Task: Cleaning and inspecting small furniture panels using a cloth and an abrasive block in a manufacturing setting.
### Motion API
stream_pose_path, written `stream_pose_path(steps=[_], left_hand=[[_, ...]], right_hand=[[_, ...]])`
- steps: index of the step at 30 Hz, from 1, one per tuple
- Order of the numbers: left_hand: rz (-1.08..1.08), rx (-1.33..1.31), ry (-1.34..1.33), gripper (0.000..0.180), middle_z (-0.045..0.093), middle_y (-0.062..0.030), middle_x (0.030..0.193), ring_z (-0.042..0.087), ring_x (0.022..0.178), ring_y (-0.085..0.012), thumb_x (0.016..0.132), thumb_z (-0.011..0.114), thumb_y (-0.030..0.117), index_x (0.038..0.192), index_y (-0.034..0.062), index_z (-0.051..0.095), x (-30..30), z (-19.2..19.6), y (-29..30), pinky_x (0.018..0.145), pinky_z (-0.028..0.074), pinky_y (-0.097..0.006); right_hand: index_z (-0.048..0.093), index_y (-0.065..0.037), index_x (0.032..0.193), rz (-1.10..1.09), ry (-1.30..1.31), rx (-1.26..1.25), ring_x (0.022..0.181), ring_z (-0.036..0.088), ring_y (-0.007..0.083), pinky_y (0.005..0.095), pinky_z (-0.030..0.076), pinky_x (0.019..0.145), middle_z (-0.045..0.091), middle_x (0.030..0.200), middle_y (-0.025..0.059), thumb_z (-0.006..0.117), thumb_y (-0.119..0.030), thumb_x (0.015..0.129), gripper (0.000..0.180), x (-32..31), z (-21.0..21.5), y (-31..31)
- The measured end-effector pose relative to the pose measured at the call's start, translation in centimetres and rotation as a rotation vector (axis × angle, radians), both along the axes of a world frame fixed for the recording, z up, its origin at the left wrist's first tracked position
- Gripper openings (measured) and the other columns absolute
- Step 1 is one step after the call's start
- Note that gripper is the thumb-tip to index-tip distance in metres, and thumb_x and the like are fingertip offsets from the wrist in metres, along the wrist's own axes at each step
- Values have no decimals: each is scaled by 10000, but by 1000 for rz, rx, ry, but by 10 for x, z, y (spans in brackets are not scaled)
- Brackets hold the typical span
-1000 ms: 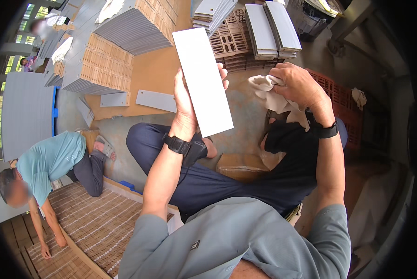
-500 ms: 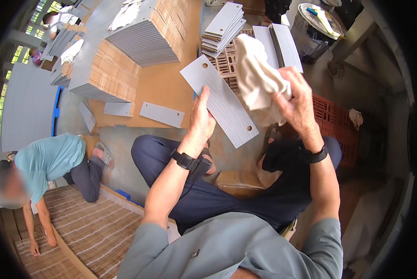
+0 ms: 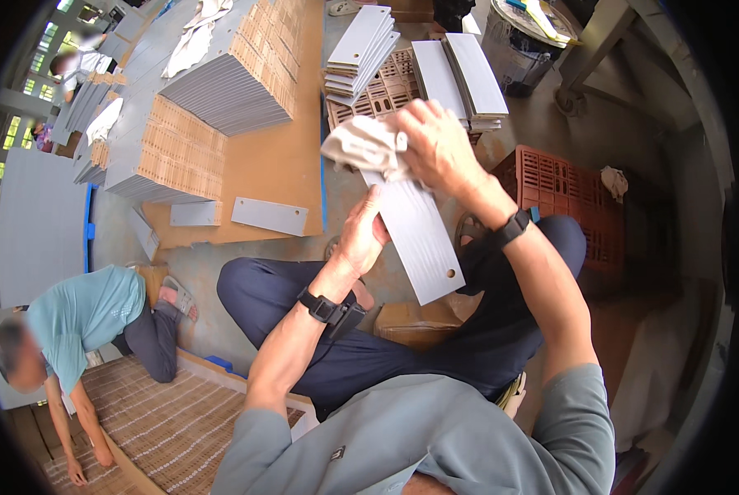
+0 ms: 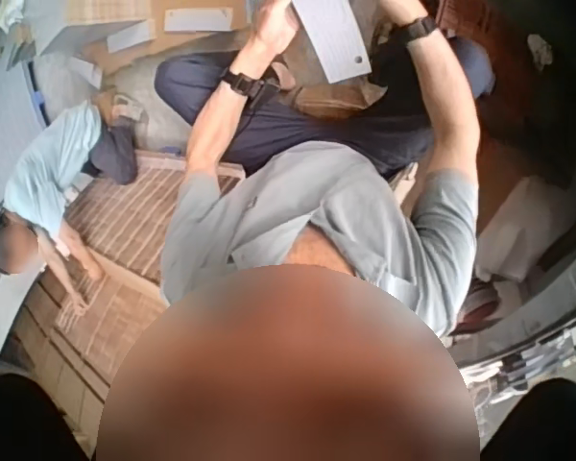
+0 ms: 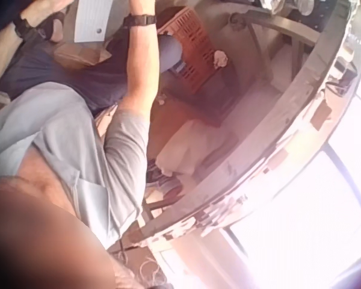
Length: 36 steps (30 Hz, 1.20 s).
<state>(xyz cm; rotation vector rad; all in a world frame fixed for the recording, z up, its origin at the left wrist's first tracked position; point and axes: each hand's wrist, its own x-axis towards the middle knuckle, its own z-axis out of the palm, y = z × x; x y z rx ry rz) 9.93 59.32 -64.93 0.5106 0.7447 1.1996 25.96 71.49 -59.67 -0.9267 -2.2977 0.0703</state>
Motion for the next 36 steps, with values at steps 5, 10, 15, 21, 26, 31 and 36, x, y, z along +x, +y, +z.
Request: stream_pose_path(steps=[5, 10, 15, 21, 26, 31, 36], left_hand=[[-26, 16, 61, 426, 626, -97, 1273, 613, 1160, -197, 1053, 474, 353, 1313, 20, 538, 5, -5, -6, 1005, 499, -362], [182, 23, 180, 450, 649, -92, 1191, 657, 1051, -157, 1035, 501, 421, 1288, 55, 564, -3, 2, 11, 891, 561, -359], [390, -82, 113, 504, 586, -132, 1272, 589, 1165, -206, 1051, 470, 392, 1346, -16, 465, -54, -15, 28, 984, 506, -394], [607, 32, 168, 614, 502, -195, 1363, 528, 1254, -275, 1044, 479, 417, 1435, -44, 371, -99, 10, 28, 1054, 448, -448], [656, -14, 148, 626, 477, -184, 1393, 510, 1275, -278, 1040, 486, 420, 1444, -39, 354, -99, 9, 29, 1066, 436, -452], [631, 41, 101, 602, 501, -152, 1380, 493, 1279, -253, 1035, 497, 418, 1418, -34, 392, -99, 7, 29, 1094, 403, -422], [594, 15, 95, 604, 496, -149, 1385, 499, 1278, -254, 1039, 473, 443, 1429, -11, 387, -84, 10, 28, 1078, 416, -447]], right_hand=[[630, -54, 1129, -184, 372, -117, 959, 633, 333, 403, 520, 850, 615, 1031, 136, 640, -92, 861, 270, 23, 17, 28], [632, -86, 1071, 164, 160, -126, 965, 609, 318, 434, 512, 845, 607, 975, 111, 700, -106, 790, 289, 6, 11, 4], [662, -146, 975, 643, -195, -186, 920, 625, 250, 392, 525, 788, 632, 929, 39, 692, -125, 795, 184, -12, -17, -63], [724, -133, 860, 609, -909, -464, 920, 694, 260, 384, 550, 750, 721, 904, 47, 628, -139, 813, 107, 37, -81, -112], [723, -115, 871, 431, -862, -498, 908, 698, 276, 396, 553, 755, 720, 899, 79, 648, -120, 772, 124, 43, -58, -84], [690, -86, 865, 185, -637, -517, 934, 649, 320, 447, 524, 783, 659, 909, 98, 662, -150, 768, 119, 50, -6, -47], [666, -61, 980, 87, -154, -316, 923, 624, 307, 422, 527, 819, 625, 920, 103, 676, -122, 768, 221, 44, 39, -25]])
